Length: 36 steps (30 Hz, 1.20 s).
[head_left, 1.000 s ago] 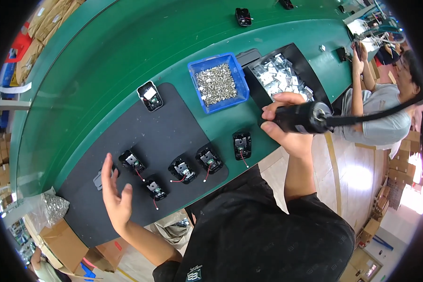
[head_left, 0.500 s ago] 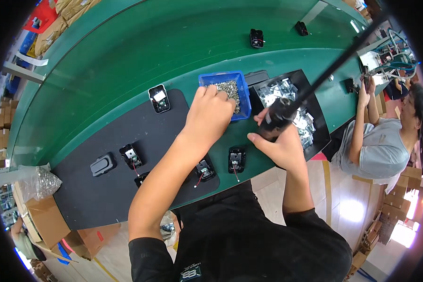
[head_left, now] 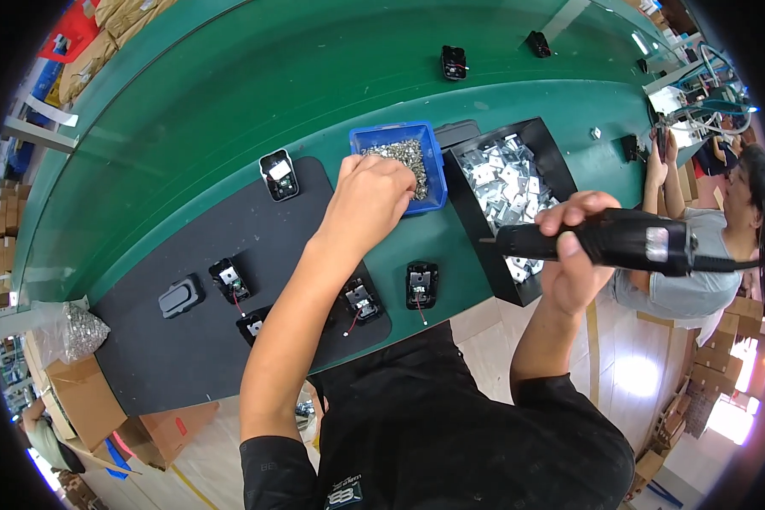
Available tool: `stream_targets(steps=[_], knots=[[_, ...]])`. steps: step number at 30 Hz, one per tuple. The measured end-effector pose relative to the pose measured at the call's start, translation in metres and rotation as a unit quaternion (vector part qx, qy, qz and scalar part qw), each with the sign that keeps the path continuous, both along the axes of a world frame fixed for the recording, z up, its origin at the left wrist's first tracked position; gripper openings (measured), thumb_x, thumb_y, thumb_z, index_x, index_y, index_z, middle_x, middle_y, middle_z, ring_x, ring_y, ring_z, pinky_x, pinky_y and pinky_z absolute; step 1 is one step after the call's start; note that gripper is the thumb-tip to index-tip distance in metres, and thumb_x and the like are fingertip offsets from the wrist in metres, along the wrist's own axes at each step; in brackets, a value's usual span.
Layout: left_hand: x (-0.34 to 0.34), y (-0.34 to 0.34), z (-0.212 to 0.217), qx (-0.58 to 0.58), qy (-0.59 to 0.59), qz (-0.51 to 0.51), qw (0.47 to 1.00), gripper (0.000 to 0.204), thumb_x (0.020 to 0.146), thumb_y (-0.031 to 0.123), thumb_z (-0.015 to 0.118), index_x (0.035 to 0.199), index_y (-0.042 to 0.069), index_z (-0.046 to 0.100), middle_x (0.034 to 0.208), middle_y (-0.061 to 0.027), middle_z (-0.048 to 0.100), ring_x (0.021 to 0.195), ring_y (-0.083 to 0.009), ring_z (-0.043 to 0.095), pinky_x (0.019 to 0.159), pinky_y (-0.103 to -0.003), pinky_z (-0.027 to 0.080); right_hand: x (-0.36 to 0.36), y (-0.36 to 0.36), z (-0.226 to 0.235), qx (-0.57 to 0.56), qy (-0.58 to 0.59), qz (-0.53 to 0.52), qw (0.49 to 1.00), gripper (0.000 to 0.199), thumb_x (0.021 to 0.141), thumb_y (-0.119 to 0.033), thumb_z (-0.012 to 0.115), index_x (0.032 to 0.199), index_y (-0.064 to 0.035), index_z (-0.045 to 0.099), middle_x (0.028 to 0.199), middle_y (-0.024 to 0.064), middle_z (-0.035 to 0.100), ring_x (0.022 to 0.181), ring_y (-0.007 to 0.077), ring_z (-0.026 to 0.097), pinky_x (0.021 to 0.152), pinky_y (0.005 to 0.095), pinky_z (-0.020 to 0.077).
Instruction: The person assembles electronic components by hand, securing internal components into an electronic housing with screws using a pneumatic or electric screwdriver.
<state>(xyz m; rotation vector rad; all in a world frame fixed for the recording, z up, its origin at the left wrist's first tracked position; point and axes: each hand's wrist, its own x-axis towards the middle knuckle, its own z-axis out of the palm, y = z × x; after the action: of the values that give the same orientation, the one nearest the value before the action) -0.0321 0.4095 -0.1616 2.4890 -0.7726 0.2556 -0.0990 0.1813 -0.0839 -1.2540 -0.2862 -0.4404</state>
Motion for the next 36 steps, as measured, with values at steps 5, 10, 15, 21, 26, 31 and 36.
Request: stream_targets(steps=[5, 10, 15, 21, 26, 31, 36], knots=[[-0.007, 0.005, 0.005, -0.154, 0.095, 0.033, 0.983, 0.011, 0.077, 0.006, 0.070, 0.087, 0.008, 0.069, 0.092, -0.0074, 0.068, 0.093, -0.0256, 0.063, 0.084, -0.037, 0.046, -0.001, 0.000, 0.002, 0.059, -0.066, -0.004, 0.996, 0.044, 0.077, -0.004, 0.065, 0.118, -0.0031, 0.048, 0.094, 0.0060, 0.050, 0.077, 0.0168, 0.057, 0.076, 0.0359, 0.0486], [-0.006, 0.004, 0.008, -0.116, -0.001, 0.044, 0.992, 0.011, 0.078, 0.003, 0.068, 0.089, 0.006, 0.069, 0.091, -0.0094, 0.065, 0.088, -0.0298, 0.064, 0.077, -0.037, 0.051, 0.000, 0.010, 0.004, 0.047, -0.086, 0.013, 0.995, 0.046, 0.078, -0.005, 0.064, 0.120, -0.0037, 0.047, 0.095, 0.0057, 0.051, 0.077, 0.0163, 0.057, 0.077, 0.0364, 0.0484], [-0.003, 0.003, 0.011, -0.085, -0.030, 0.035, 0.995, 0.014, 0.080, 0.001, 0.066, 0.093, 0.005, 0.069, 0.091, -0.0100, 0.065, 0.086, -0.0277, 0.065, 0.076, -0.034, 0.052, -0.001, 0.019, 0.010, 0.060, -0.102, 0.001, 0.993, 0.046, 0.078, -0.004, 0.064, 0.121, -0.0044, 0.048, 0.095, 0.0056, 0.051, 0.077, 0.0160, 0.057, 0.077, 0.0367, 0.0485], [-0.078, 0.000, 0.032, -0.569, 0.334, 0.036, 0.750, 0.014, 0.089, 0.000, 0.062, 0.103, -0.001, 0.065, 0.101, -0.0095, 0.068, 0.087, -0.0168, 0.068, 0.077, -0.027, 0.053, -0.012, 0.022, 0.025, 0.155, -0.107, 0.126, 0.974, 0.064, 0.086, -0.008, 0.063, 0.141, -0.0129, 0.031, 0.093, 0.0003, 0.053, 0.072, 0.0126, 0.053, 0.071, 0.0305, 0.0432], [-0.147, -0.015, 0.018, -0.788, 0.349, -0.001, 0.508, 0.022, 0.093, 0.000, 0.057, 0.115, -0.004, 0.060, 0.102, -0.0114, 0.065, 0.091, -0.0157, 0.065, 0.083, -0.029, 0.053, -0.023, 0.050, 0.043, 0.255, -0.104, 0.241, 0.931, 0.054, 0.088, -0.016, 0.070, 0.133, -0.0115, 0.041, 0.085, -0.0006, 0.055, 0.070, 0.0115, 0.055, 0.069, 0.0287, 0.0479], [-0.174, -0.019, 0.010, -0.884, 0.321, -0.067, 0.334, 0.018, 0.096, 0.006, 0.056, 0.111, -0.003, 0.061, 0.109, -0.0141, 0.060, 0.091, -0.0180, 0.064, 0.083, -0.031, 0.054, -0.024, 0.071, 0.037, 0.257, -0.077, 0.282, 0.921, 0.050, 0.089, -0.017, 0.069, 0.130, -0.0114, 0.042, 0.084, -0.0005, 0.056, 0.069, 0.0118, 0.057, 0.068, 0.0277, 0.0500], [-0.184, -0.016, 0.007, -0.896, 0.334, -0.061, 0.285, 0.018, 0.096, 0.008, 0.056, 0.111, -0.002, 0.062, 0.112, -0.0131, 0.061, 0.091, -0.0192, 0.065, 0.084, -0.032, 0.055, -0.024, 0.076, 0.030, 0.282, -0.053, 0.290, 0.913, 0.050, 0.090, -0.017, 0.067, 0.131, -0.0114, 0.040, 0.085, 0.0001, 0.055, 0.070, 0.0119, 0.056, 0.068, 0.0291, 0.0489]])
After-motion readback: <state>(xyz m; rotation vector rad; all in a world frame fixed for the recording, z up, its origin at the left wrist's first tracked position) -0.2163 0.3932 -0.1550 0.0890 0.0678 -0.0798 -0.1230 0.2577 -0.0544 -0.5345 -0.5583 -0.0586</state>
